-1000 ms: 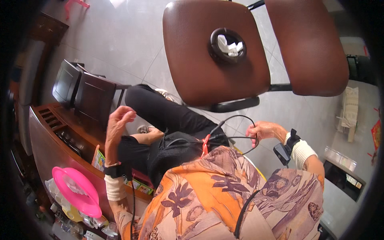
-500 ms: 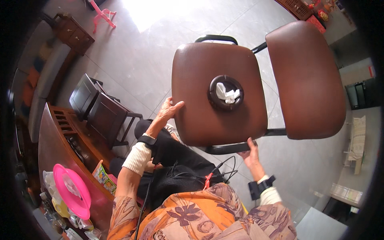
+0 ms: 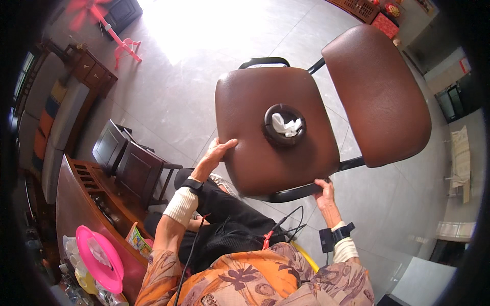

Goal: Cleaning a dining table by removing items and wiping it.

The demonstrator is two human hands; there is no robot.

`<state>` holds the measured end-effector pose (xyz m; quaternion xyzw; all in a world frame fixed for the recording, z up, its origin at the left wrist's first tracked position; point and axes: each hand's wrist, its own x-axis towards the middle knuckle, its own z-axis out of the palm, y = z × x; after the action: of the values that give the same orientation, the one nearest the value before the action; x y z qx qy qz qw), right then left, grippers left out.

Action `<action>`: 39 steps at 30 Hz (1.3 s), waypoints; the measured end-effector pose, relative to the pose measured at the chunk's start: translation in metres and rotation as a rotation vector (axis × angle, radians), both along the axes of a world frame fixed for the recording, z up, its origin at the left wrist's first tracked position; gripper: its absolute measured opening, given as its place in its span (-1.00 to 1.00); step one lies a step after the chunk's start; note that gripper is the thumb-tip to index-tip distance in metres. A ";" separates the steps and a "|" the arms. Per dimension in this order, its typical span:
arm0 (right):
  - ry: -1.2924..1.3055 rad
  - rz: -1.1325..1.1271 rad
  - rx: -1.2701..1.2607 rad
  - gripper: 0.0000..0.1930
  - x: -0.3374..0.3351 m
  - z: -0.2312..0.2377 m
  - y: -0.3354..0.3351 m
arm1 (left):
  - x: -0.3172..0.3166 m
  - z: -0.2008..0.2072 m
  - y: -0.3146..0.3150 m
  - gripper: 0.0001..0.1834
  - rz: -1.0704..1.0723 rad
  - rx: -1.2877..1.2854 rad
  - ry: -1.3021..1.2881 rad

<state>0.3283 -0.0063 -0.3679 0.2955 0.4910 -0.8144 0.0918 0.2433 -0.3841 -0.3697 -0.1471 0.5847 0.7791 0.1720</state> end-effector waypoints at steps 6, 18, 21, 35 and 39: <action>0.044 -0.155 -0.040 -0.78 -0.009 -0.042 0.038 | -0.016 0.005 0.007 -0.44 -0.134 0.011 0.038; 0.112 -0.206 0.127 -0.53 -0.023 -0.019 -0.011 | -0.017 -0.038 -0.012 -0.48 -0.069 -0.016 -0.159; 0.129 -0.154 0.099 -0.53 -0.029 -0.029 0.014 | -0.011 -0.044 0.001 -0.47 -0.111 0.002 -0.163; 0.013 0.042 0.235 -0.42 -0.013 -0.046 0.131 | 0.072 -0.073 0.068 -0.41 -0.455 0.175 -0.192; 0.107 -0.004 0.266 -0.30 -0.003 -0.064 0.134 | 0.024 -0.051 0.001 -0.23 -0.273 0.040 -0.113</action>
<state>0.3250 0.1272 -0.4321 0.2621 0.5984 -0.7567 0.0239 0.2675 -0.3831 -0.4206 -0.1063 0.5731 0.7503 0.3121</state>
